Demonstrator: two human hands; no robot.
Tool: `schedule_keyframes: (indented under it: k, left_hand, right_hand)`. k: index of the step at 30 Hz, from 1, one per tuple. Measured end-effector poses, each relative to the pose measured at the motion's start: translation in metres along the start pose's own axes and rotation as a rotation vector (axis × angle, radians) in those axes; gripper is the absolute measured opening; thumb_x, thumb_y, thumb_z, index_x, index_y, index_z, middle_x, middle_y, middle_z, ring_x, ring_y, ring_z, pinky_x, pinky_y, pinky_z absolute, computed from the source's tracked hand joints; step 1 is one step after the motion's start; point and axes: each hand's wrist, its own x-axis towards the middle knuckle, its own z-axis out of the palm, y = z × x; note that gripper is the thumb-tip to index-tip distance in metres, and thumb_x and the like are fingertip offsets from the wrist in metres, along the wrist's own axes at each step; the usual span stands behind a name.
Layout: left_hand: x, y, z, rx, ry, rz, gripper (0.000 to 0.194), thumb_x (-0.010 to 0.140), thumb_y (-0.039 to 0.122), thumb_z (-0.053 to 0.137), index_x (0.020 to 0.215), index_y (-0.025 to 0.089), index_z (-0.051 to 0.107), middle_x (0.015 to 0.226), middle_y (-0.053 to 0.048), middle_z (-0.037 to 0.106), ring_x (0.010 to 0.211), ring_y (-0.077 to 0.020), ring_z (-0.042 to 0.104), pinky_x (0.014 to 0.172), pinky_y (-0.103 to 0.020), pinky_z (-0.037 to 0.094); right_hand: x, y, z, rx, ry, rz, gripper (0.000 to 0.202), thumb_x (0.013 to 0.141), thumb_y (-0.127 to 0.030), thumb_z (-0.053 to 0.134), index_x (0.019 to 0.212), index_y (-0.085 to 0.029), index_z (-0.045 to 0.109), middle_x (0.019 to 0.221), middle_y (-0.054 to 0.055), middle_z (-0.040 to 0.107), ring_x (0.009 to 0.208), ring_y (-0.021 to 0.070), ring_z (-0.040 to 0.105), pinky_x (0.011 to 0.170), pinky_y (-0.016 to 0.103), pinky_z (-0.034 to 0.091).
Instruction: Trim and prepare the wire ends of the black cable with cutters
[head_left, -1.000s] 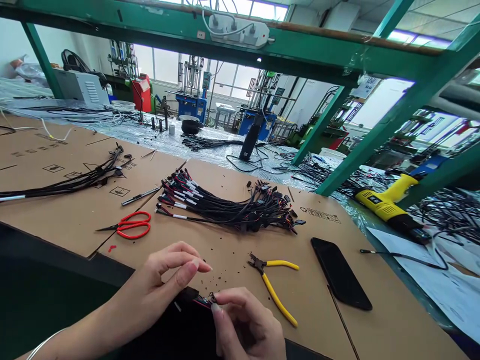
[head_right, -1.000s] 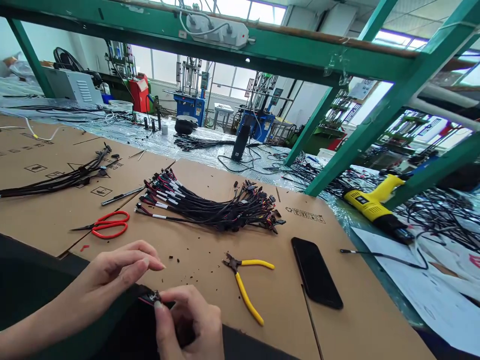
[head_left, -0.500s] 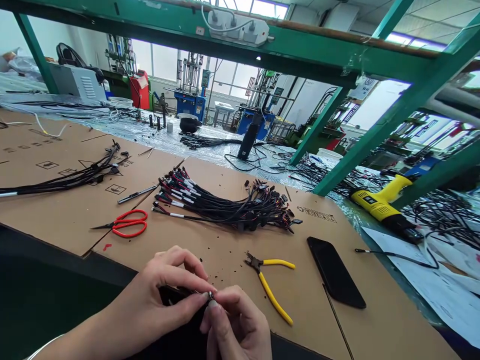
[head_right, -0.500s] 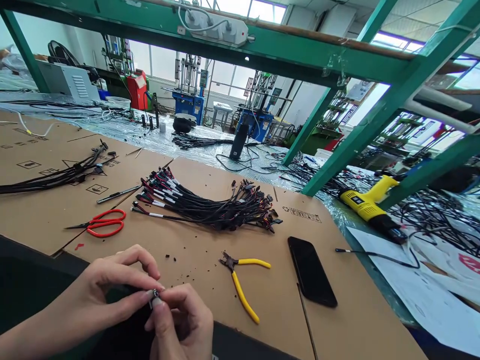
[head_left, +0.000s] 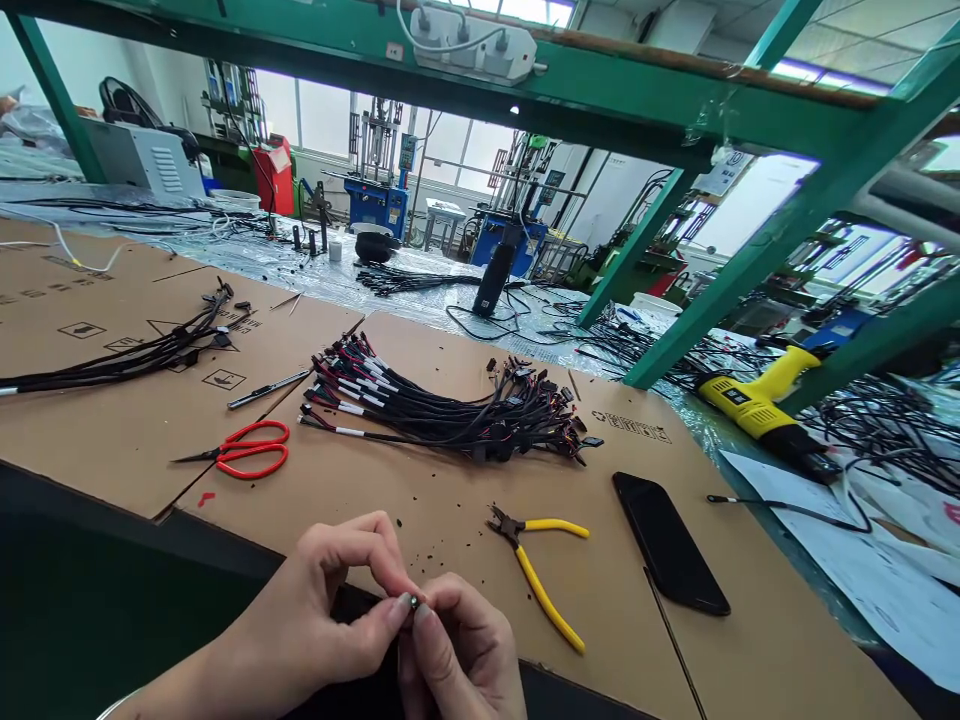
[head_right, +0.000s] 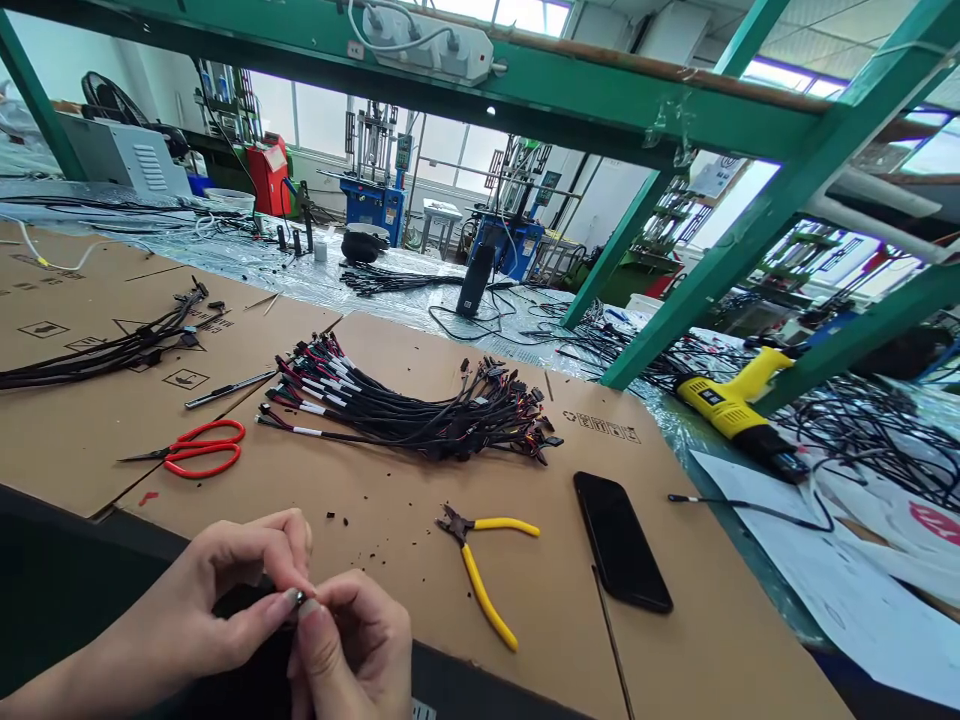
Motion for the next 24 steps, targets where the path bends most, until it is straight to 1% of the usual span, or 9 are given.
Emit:
schedule_keyframes:
  k: [3, 6, 9, 12, 15, 17, 20, 22, 24]
  left_hand:
    - [0.002, -0.004, 0.002, -0.047, -0.034, -0.005, 0.020, 0.069, 0.028, 0.059, 0.057, 0.014, 0.050, 0.069, 0.003, 0.045, 0.060, -0.0050, 0.043, 0.056, -0.017, 0.033]
    - [0.002, -0.003, 0.004, 0.077, 0.016, 0.006, 0.013, 0.067, 0.019, 0.055, 0.058, 0.016, 0.046, 0.072, 0.003, 0.045, 0.063, -0.0058, 0.044, 0.055, -0.017, 0.033]
    - [0.001, -0.001, 0.003, 0.229, 0.020, 0.051, 0.008, 0.064, 0.013, 0.051, 0.061, 0.018, 0.046, 0.076, 0.002, 0.048, 0.073, -0.0083, 0.047, 0.063, -0.018, 0.036]
    - [-0.001, -0.002, 0.000, 0.337, 0.014, 0.120, 0.009, 0.061, 0.010, 0.049, 0.064, 0.018, 0.050, 0.079, 0.001, 0.051, 0.080, -0.0096, 0.048, 0.072, -0.019, 0.038]
    - [0.000, -0.007, 0.000, 0.295, 0.020, 0.128, 0.010, 0.060, 0.009, 0.049, 0.064, 0.018, 0.051, 0.079, 0.000, 0.052, 0.080, -0.0101, 0.051, 0.067, -0.018, 0.039]
    - [0.002, -0.008, 0.000, 0.232, 0.016, 0.112, 0.009, 0.060, 0.009, 0.049, 0.064, 0.017, 0.052, 0.078, 0.000, 0.053, 0.079, -0.0099, 0.053, 0.063, -0.016, 0.040]
    - [0.007, -0.006, -0.004, 0.162, -0.029, 0.084, 0.005, 0.064, 0.011, 0.053, 0.064, 0.015, 0.055, 0.076, 0.000, 0.054, 0.073, -0.0078, 0.054, 0.061, -0.015, 0.041]
    - [0.008, -0.002, -0.011, 0.174, -0.082, 0.071, 0.007, 0.071, 0.015, 0.054, 0.070, 0.015, 0.061, 0.077, -0.001, 0.057, 0.073, -0.0074, 0.055, 0.064, -0.015, 0.042]
    - [0.008, 0.004, -0.019, 0.254, -0.152, 0.086, 0.014, 0.076, 0.018, 0.053, 0.082, 0.016, 0.066, 0.084, -0.002, 0.060, 0.080, -0.0084, 0.055, 0.071, -0.016, 0.043]
  right_hand:
    - [0.005, 0.006, -0.008, 0.155, -0.134, 0.112, 0.039, 0.071, -0.047, 0.071, 0.074, -0.015, 0.050, 0.047, -0.007, 0.046, 0.035, -0.0012, 0.033, 0.038, 0.014, 0.017]
    - [0.011, 0.010, -0.014, 0.243, -0.233, 0.189, 0.038, 0.068, -0.045, 0.074, 0.073, -0.015, 0.051, 0.044, -0.008, 0.045, 0.032, -0.0009, 0.029, 0.034, 0.014, 0.017]
    - [0.017, 0.014, -0.017, 0.302, -0.283, 0.255, 0.038, 0.064, -0.044, 0.077, 0.072, -0.015, 0.053, 0.044, -0.007, 0.046, 0.030, 0.0001, 0.030, 0.033, 0.015, 0.021]
    - [0.022, 0.018, -0.020, 0.345, -0.364, 0.335, 0.037, 0.060, -0.040, 0.080, 0.066, -0.012, 0.056, 0.042, -0.005, 0.047, 0.030, 0.0019, 0.032, 0.034, 0.016, 0.024]
    - [0.027, 0.019, -0.022, 0.371, -0.442, 0.383, 0.036, 0.057, -0.036, 0.081, 0.059, -0.011, 0.056, 0.040, -0.004, 0.045, 0.030, 0.0023, 0.032, 0.033, 0.016, 0.023]
    - [0.029, 0.016, -0.022, 0.384, -0.474, 0.408, 0.034, 0.057, -0.035, 0.080, 0.060, -0.012, 0.055, 0.040, -0.005, 0.046, 0.028, 0.0021, 0.030, 0.032, 0.016, 0.024]
    - [0.029, 0.008, -0.020, 0.372, -0.488, 0.423, 0.035, 0.060, -0.037, 0.078, 0.063, -0.013, 0.052, 0.040, -0.006, 0.046, 0.025, 0.0016, 0.026, 0.031, 0.017, 0.026]
    - [0.026, 0.002, -0.021, 0.329, -0.446, 0.380, 0.035, 0.067, -0.040, 0.075, 0.067, -0.014, 0.051, 0.042, -0.007, 0.046, 0.026, 0.0004, 0.026, 0.031, 0.015, 0.024]
    - [0.023, -0.002, -0.023, 0.267, -0.366, 0.301, 0.033, 0.073, -0.039, 0.072, 0.071, -0.013, 0.052, 0.045, -0.008, 0.045, 0.030, -0.0012, 0.027, 0.033, 0.013, 0.020]
